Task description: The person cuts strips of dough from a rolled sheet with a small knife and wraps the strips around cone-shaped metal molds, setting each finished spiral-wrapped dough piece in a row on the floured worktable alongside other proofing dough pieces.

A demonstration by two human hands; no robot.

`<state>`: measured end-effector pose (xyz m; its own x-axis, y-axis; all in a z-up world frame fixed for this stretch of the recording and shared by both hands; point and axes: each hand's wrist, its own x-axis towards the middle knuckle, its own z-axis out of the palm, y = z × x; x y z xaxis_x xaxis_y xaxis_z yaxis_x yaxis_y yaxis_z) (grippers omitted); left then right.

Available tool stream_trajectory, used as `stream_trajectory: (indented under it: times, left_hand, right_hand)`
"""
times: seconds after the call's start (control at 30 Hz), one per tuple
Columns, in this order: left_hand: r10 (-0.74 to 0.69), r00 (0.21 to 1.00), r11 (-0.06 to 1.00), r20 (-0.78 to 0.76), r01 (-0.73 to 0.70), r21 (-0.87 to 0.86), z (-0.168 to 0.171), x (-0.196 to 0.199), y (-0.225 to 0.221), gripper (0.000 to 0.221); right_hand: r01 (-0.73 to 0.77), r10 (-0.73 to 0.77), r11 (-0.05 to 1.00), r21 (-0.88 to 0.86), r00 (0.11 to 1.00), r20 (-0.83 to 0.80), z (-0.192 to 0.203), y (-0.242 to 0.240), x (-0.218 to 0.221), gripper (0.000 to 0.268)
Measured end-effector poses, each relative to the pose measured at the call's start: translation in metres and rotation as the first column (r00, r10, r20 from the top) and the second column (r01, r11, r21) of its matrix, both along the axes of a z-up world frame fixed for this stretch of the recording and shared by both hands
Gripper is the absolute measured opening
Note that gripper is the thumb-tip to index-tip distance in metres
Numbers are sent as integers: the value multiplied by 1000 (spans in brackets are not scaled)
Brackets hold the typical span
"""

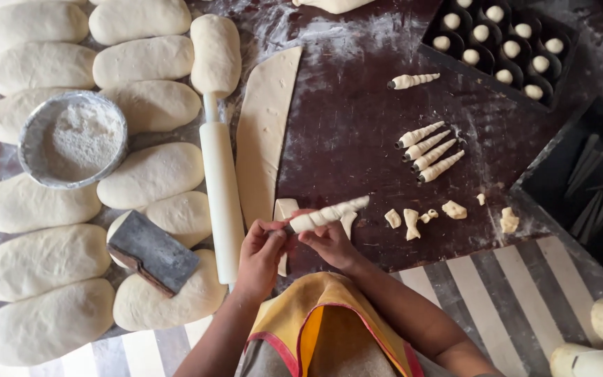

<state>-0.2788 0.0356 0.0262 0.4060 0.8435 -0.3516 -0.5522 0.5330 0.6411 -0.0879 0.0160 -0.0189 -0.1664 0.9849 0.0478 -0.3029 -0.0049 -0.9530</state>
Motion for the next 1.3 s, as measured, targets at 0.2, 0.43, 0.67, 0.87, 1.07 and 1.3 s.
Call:
stream_trajectory:
  times: [0.2,0.43,0.67,0.87,1.07,1.3]
  left_hand:
    - [-18,999,1000,36,17,3,-2,-2,1,11]
    - [13,1000,996,-5,-12,90,-14,-1,-2,10]
    - [-6,1000,1000,27,6,-19,-17,-1,-4,11]
    - [-82,996,993,31,84,-81,2,-4,-1,8]
    - [-44,998,999,-50,45,14,2,1,-2,11]
    - [-33,999,999,13,33,-4,-12,-3,-6,9]
  right_hand:
    - [37,-36,996,82,999,-6,-1,5,-3,44]
    - [20,-24,997,69,998,52,0,1,-2,39]
    - [-7,7,1000,-3,998,-60,11,0,-6,41]
    - [16,-18,997,70,999,28,5,-5,-6,39]
    - [45,-50,995,85,997,61,6,-7,-7,42]
    - [12,-15,997,79,999,41,-5,-10,-8,40]
